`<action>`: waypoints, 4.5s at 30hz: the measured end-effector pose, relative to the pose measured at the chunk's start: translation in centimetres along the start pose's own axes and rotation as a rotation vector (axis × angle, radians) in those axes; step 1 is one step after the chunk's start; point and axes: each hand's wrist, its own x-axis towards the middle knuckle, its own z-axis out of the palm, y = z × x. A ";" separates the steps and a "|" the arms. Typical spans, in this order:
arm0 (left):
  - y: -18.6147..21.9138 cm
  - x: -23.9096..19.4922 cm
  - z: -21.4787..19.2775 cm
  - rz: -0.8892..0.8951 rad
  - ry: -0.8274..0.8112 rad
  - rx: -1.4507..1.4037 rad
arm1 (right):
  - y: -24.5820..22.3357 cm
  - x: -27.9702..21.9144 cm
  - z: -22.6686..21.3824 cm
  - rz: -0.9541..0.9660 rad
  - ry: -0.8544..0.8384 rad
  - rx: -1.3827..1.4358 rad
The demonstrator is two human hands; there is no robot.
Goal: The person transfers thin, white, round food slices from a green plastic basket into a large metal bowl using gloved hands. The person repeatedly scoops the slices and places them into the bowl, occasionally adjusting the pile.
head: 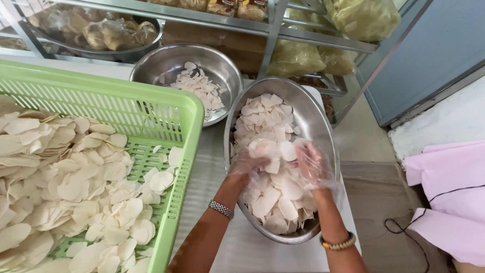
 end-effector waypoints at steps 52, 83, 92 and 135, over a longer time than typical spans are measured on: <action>-2.8 1.3 -0.6 0.078 0.222 -0.560 | 7.5 -2.4 -2.4 -0.026 -0.451 0.527; 0.4 0.5 0.5 -0.028 0.227 -0.595 | 2.9 -6.2 -3.4 -0.562 -0.402 0.643; -4.3 4.8 0.1 0.042 0.111 -0.707 | -2.4 -5.7 -1.7 -0.403 -0.381 -0.026; -3.9 3.8 -0.2 0.130 0.175 -0.806 | -6.2 2.9 0.6 -0.233 -0.311 -0.044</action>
